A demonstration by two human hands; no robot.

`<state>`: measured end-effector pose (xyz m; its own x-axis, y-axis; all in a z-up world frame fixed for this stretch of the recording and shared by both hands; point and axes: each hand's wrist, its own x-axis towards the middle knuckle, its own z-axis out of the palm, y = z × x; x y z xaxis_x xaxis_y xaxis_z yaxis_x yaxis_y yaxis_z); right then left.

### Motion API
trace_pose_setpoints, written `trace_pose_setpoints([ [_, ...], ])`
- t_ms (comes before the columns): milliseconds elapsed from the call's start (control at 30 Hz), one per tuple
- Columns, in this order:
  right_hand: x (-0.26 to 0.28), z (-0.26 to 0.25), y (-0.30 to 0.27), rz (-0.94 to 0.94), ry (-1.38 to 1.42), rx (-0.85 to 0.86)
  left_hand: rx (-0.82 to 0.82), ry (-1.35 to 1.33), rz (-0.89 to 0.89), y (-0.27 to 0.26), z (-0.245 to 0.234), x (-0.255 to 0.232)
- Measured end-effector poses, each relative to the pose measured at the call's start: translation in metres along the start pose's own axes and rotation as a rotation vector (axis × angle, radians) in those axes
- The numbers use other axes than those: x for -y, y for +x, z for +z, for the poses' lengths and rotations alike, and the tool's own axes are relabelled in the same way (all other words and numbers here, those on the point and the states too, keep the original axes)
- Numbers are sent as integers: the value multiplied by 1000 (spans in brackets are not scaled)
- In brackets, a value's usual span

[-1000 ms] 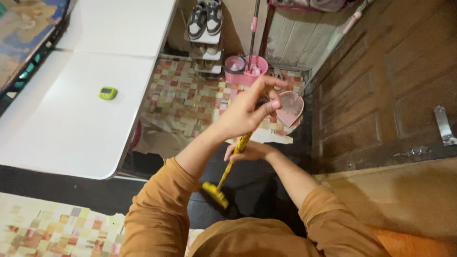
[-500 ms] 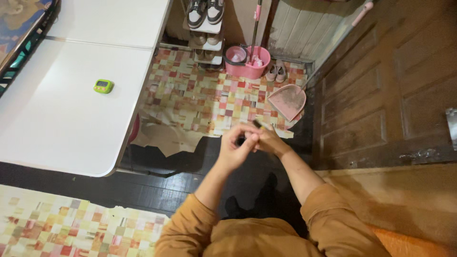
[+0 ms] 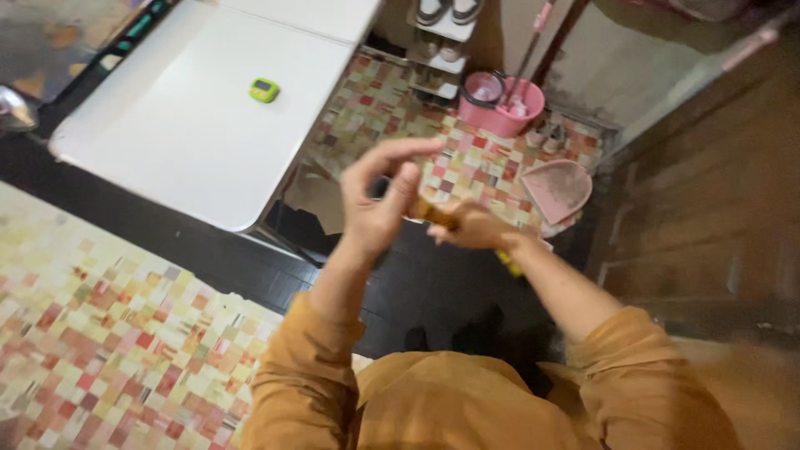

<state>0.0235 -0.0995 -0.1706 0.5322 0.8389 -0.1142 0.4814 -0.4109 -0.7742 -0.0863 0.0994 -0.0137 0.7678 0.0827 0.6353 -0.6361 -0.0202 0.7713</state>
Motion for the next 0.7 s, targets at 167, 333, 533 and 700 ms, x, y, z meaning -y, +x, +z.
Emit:
trace_pose_setpoints([
  [167,76,74,31,-186,386,97,146,179,-201,-3,-39,-91],
  [333,88,150,27,-282,496,365,468,474,-34,-36,-23,-117],
  [533,63,159,28,-368,389,494,452,501,1,-43,-2,-108],
  [700,20,121,46,-389,204,436,351,437,-14,-39,6,-65],
])
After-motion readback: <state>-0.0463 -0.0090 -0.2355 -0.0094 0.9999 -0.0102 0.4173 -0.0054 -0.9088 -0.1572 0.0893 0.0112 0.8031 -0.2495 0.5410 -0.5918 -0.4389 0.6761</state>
